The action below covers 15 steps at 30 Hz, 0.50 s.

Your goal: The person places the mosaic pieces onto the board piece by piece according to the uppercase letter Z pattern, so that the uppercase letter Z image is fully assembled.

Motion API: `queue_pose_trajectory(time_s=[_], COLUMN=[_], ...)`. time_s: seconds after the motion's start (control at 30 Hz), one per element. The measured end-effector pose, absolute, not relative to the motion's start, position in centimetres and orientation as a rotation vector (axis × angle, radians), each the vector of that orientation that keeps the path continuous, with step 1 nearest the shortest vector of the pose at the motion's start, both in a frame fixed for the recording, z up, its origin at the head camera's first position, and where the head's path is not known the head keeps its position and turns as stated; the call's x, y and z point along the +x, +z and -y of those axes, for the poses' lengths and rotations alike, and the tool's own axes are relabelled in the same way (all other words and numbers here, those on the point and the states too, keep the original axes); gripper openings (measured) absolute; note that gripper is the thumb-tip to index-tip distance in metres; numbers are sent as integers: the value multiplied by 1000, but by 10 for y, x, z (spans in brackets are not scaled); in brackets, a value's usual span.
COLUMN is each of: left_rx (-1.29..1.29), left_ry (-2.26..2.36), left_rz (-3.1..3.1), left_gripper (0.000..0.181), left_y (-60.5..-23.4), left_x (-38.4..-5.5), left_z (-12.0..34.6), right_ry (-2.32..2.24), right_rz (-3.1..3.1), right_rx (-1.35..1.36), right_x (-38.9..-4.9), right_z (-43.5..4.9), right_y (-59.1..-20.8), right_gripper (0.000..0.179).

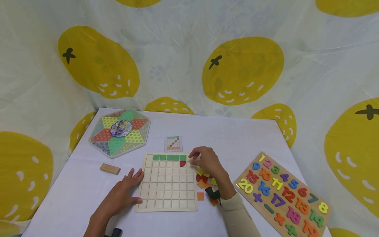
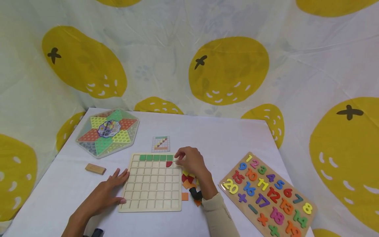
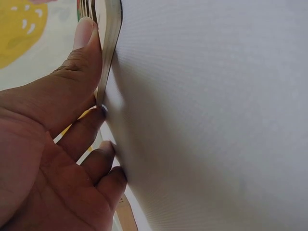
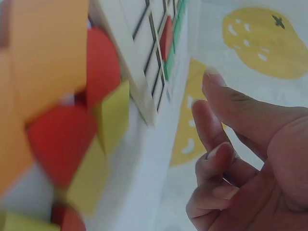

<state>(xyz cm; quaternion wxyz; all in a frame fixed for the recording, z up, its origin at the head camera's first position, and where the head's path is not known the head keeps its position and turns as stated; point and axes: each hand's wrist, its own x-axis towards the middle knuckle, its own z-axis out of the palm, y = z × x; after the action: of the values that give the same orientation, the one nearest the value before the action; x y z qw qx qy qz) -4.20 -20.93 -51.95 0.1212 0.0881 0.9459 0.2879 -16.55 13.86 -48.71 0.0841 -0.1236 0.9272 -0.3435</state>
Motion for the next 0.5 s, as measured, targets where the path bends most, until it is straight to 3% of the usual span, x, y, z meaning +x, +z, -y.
queue_pose_trajectory(time_s=[0.5], left_rx=[242], left_ry=[845], left_rz=[-2760], left_gripper=[107], left_y=[-521], left_x=[-44], left_z=[208], right_ry=[-789], right_rz=[-2699], right_rx=[-218], right_x=[-152], right_z=[-169], right_y=[-494], right_gripper=[23])
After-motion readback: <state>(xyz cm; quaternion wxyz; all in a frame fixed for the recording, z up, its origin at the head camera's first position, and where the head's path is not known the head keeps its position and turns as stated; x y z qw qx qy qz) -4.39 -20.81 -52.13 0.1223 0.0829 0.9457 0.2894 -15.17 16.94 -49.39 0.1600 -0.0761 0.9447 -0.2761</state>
